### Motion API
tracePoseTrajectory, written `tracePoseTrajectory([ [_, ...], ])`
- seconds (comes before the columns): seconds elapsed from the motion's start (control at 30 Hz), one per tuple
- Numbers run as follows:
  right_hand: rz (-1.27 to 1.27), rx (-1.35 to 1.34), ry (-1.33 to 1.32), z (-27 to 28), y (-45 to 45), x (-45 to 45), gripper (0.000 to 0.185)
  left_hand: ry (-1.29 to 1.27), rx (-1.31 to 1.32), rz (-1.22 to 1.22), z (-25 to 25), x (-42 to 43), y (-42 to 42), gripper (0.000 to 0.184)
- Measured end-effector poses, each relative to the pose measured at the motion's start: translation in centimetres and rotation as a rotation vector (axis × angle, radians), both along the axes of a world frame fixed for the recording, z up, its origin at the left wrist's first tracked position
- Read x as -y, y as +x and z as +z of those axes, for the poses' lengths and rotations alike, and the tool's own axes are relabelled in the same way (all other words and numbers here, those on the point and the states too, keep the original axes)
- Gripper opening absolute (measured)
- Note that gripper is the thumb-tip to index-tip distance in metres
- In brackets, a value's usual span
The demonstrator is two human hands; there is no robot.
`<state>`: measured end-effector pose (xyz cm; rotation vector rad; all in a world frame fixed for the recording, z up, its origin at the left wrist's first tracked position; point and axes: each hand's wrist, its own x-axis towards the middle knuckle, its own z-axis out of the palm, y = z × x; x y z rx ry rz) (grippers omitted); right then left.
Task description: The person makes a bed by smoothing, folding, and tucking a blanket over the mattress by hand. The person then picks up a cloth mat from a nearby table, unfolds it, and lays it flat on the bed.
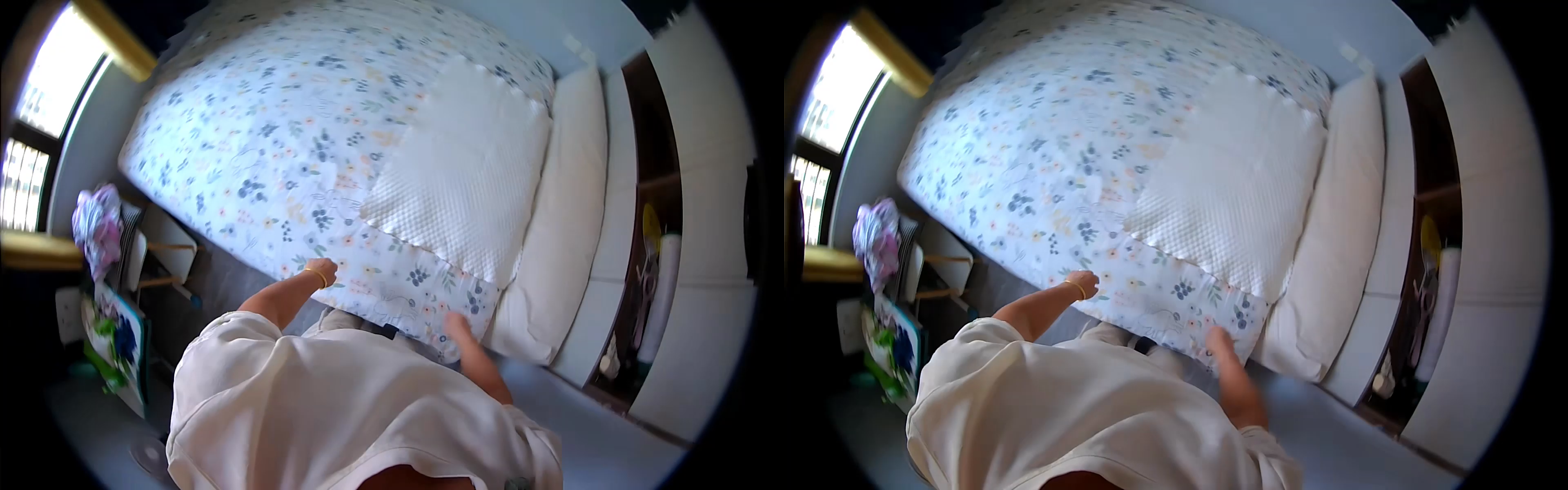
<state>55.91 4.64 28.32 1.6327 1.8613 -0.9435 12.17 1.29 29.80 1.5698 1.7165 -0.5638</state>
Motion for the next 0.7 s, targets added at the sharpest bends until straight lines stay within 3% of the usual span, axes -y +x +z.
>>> tracePoseTrajectory([
  [0.07, -0.008, -0.247, -0.096, -0.6, -1.9, 3.0, 0.029, -0.043, 0.009, 0.167, 1.6, 4.1, -1.6, 0.029],
  [0.13, 0.197, -0.363, -0.140, 2.7, -4.7, 3.7, 0.031, -0.085, -0.031, 0.399, 2.0, 9.2, -3.2, 0.029],
  [0.2, 0.317, -0.408, -0.227, 2.0, -5.6, 3.7, 0.034, -0.134, -0.088, 0.630, 1.7, 16.1, -3.8, 0.029],
  [0.3, 0.487, -0.320, -0.187, -6.1, -2.6, 2.6, 0.035, -0.234, -0.091, 0.790, 6.0, 24.9, -2.7, 0.031],
  [0.37, 0.508, -0.213, -0.104, -10.6, -1.1, 1.8, 0.035, -0.248, -0.070, 0.740, -1.1, 33.3, -2.8, 0.031],
  [0.4, 0.519, -0.181, -0.100, -10.2, -2.7, 1.2, 0.035, -0.255, -0.059, 0.716, -4.3, 37.3, -2.9, 0.032],
  [0.43, 0.526, -0.150, -0.114, -9.3, -4.2, 0.8, 0.036, -0.241, -0.077, 0.855, 1.5, 37.8, -1.9, 0.033],
  [0.5, 0.544, -0.108, -0.168, -7.3, -7.9, -0.1, 0.036, -0.250, -0.017, 0.932, 4.7, 40.6, -1.6, 0.034],
  [0.7, 0.709, -0.071, -0.170, -3.5, -22.2, 0.3, 0.037, -0.031, 0.215, 1.403, 5.7, 47.7, -3.6, 0.038],
])
